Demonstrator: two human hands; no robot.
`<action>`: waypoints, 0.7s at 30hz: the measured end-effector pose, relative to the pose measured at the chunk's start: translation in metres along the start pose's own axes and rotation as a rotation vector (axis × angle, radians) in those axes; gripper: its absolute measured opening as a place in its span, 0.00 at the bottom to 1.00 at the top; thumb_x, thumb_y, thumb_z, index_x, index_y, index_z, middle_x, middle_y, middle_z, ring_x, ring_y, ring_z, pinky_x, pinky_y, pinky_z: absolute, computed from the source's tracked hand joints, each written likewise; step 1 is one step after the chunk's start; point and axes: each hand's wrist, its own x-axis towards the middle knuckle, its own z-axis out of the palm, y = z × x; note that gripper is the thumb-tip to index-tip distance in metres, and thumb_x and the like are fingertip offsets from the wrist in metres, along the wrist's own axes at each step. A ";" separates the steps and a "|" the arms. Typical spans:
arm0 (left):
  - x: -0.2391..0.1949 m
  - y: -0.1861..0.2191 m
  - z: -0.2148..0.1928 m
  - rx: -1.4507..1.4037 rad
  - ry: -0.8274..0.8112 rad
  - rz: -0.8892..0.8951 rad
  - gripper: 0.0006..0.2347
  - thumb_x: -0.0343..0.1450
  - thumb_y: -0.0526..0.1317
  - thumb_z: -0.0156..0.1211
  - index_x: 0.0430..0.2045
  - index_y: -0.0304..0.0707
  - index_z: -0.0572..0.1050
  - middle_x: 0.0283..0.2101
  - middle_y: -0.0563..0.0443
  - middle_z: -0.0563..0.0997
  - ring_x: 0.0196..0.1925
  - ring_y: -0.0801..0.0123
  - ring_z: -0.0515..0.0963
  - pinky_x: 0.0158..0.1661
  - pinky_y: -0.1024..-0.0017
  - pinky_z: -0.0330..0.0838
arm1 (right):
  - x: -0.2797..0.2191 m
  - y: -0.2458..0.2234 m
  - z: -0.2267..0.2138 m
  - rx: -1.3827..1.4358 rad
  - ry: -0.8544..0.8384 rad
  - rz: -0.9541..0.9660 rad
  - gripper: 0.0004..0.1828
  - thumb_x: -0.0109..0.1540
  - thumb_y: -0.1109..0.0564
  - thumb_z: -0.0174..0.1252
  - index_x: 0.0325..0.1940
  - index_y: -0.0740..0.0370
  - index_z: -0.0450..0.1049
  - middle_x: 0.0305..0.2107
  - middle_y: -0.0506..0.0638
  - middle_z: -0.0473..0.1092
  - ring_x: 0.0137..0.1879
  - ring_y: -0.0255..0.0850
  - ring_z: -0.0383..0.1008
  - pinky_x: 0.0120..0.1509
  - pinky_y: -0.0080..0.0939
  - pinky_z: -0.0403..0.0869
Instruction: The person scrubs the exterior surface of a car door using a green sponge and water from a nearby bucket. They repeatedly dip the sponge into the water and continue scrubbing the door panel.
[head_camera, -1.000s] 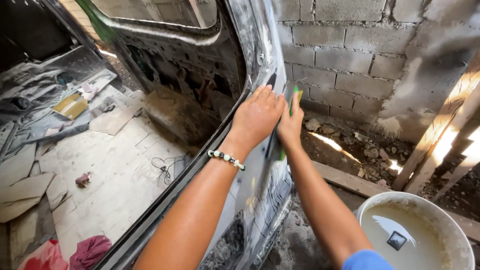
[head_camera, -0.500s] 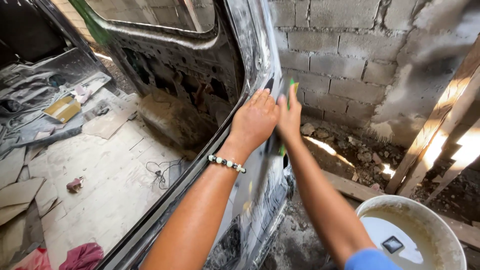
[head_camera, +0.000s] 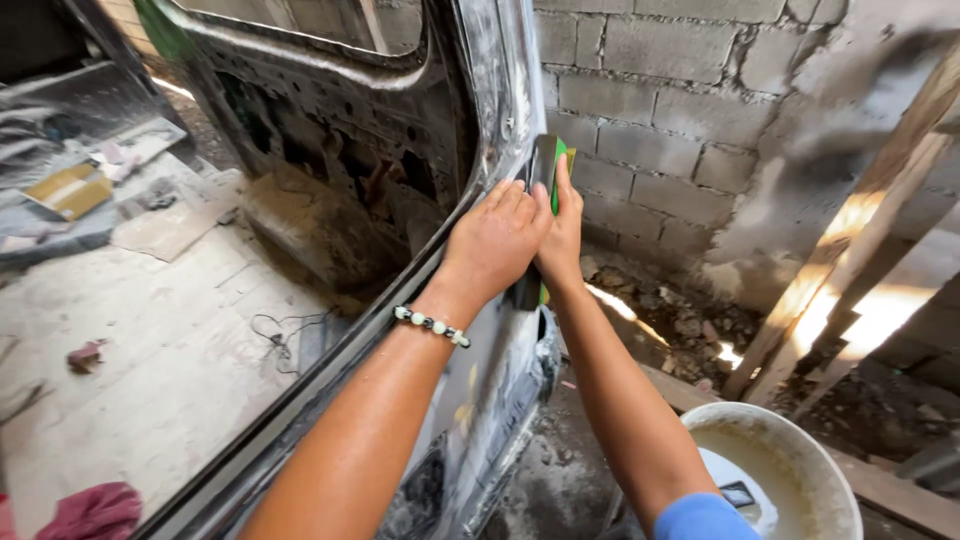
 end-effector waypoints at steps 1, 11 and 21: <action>0.000 0.001 -0.004 -0.013 0.006 -0.009 0.15 0.72 0.37 0.52 0.50 0.25 0.74 0.43 0.39 0.81 0.55 0.51 0.80 0.64 0.61 0.67 | 0.017 0.001 -0.001 -0.014 -0.010 -0.001 0.34 0.72 0.58 0.55 0.80 0.67 0.53 0.56 0.62 0.68 0.61 0.44 0.67 0.68 0.43 0.65; -0.034 0.005 -0.052 0.002 -0.073 0.067 0.09 0.68 0.38 0.53 0.35 0.34 0.77 0.47 0.35 0.80 0.59 0.50 0.76 0.65 0.60 0.62 | 0.010 -0.020 0.004 0.020 -0.003 0.159 0.33 0.72 0.55 0.53 0.80 0.64 0.55 0.55 0.67 0.67 0.59 0.46 0.67 0.67 0.42 0.66; -0.038 0.007 -0.053 -0.045 -0.058 0.055 0.08 0.65 0.38 0.55 0.25 0.34 0.80 0.46 0.35 0.81 0.59 0.48 0.77 0.64 0.59 0.65 | 0.012 -0.034 -0.007 0.182 -0.076 0.252 0.32 0.69 0.55 0.53 0.77 0.67 0.57 0.53 0.64 0.74 0.55 0.42 0.72 0.64 0.38 0.71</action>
